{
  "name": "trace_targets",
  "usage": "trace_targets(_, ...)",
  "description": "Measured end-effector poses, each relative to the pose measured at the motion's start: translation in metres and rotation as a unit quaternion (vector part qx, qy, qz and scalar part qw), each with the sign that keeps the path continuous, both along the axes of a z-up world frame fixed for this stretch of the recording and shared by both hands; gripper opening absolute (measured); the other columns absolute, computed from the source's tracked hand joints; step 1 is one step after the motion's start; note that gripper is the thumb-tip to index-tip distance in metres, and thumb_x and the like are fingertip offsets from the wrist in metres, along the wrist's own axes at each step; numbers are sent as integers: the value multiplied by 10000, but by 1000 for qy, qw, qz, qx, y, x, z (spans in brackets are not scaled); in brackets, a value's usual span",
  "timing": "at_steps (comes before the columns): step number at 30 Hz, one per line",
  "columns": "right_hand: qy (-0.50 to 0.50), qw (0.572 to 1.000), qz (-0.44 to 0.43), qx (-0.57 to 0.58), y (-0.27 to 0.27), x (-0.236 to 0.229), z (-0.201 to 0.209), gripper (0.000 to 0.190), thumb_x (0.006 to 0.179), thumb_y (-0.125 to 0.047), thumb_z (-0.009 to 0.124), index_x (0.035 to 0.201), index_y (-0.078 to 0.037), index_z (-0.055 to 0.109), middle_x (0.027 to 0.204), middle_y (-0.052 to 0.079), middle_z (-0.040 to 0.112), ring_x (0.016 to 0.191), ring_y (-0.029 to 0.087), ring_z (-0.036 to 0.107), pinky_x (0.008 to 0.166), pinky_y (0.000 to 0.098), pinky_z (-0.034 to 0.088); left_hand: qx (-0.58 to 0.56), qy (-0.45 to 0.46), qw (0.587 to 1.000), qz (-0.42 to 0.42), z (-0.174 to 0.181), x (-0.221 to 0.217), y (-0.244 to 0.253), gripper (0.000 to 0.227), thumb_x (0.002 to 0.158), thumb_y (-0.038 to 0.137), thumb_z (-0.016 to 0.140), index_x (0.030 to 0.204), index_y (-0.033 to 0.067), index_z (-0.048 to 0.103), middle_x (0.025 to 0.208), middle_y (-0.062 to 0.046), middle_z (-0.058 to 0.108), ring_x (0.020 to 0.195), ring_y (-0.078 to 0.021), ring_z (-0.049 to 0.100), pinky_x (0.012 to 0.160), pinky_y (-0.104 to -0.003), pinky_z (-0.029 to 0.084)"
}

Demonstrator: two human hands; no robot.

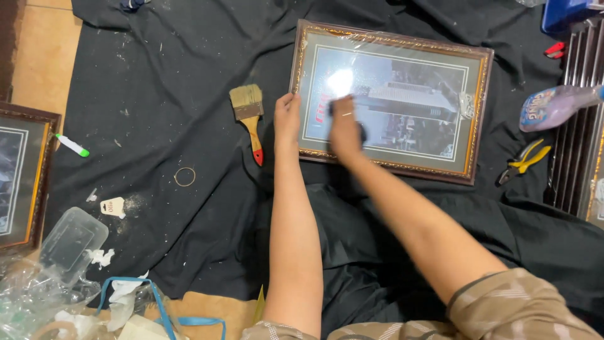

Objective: The person cleans a framed picture by first brushing off dust with a paintbrush, then spraying a cleaning solution onto the glass, and finally wiping the surface with a dark cloth. The person repeats this process on multiple frames placed on a black cloth on the floor.

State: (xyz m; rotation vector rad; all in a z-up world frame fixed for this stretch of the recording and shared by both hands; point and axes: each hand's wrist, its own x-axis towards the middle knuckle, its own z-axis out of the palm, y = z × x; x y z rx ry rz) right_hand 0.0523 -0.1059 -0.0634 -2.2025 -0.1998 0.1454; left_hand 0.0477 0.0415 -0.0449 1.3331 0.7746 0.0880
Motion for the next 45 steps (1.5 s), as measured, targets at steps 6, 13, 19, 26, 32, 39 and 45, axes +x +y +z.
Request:
trace_targets(6, -287, 874, 306, -245, 40, -36, -47, 334, 1039, -44, 407, 1333, 26, 549, 1512, 221, 472, 1503, 357, 347, 1233, 472, 287, 53, 13, 999, 0, 17, -4, 10, 617, 985, 348, 640, 1414, -78, 516, 1343, -315, 618, 1294, -417, 597, 1078, -503, 487)
trace_targets(13, -365, 844, 102, -380, -146, -33, -46, 620, 957, -49, 549, 1461, -410, 561, 1512, -103, 590, 1365, 234, 542, 1060, 621, 253, 38, 16, 999, 31, -3, -6, 19, 621, 963, 424, 700, 1417, 24, 557, 1339, -237, 651, 1296, -366, 610, 1040, -482, 532)
trace_targets(19, -123, 858, -206, -455, -319, -43, -110, 584, 1024, -108, 594, 1596, -160, 485, 1655, 77, 392, 1470, 447, 234, 987, 756, 290, 45, -9, 998, 36, 0, -8, 20, 604, 968, 409, 702, 1398, 9, 562, 1337, -261, 641, 1319, -383, 583, 1073, -494, 509)
trace_targets(26, -311, 914, -29, -261, -190, -71, -89, 570, 903, 138, 531, 1448, -14, 595, 1478, 246, 564, 1356, 396, 538, 1133, 471, 383, -22, -53, 997, 47, 20, -10, 29, 618, 1031, 440, 660, 1483, 56, 487, 1428, -221, 571, 1388, -413, 505, 1152, -582, 367)
trace_targets(32, -285, 935, 97, -190, -52, -70, -67, 465, 971, 51, 530, 1407, -77, 628, 1471, 173, 592, 1355, 323, 568, 1114, 420, 424, -61, -64, 994, 62, 26, -9, 35, 566, 1035, 423, 640, 1473, 95, 493, 1406, -163, 607, 1374, -383, 533, 1144, -552, 372)
trace_targets(39, -267, 913, 263, -159, 59, -54, -55, 432, 1004, 3, 493, 1430, -28, 561, 1581, 159, 464, 1435, 335, 476, 1189, 444, 356, -66, -53, 996, 37, 40, -12, 38, 544, 1078, 372, 566, 1501, 48, 454, 1481, -222, 549, 1420, -435, 470, 1165, -564, 359)
trace_targets(45, -354, 818, 326, -315, -42, -59, -17, 608, 931, -187, 623, 1502, -362, 505, 1638, -44, 438, 1380, 228, 532, 1043, 600, 383, -73, -63, 994, 49, 53, -23, 46, 527, 1081, 380, 557, 1490, 59, 473, 1471, -203, 560, 1420, -419, 477, 1166, -536, 373)
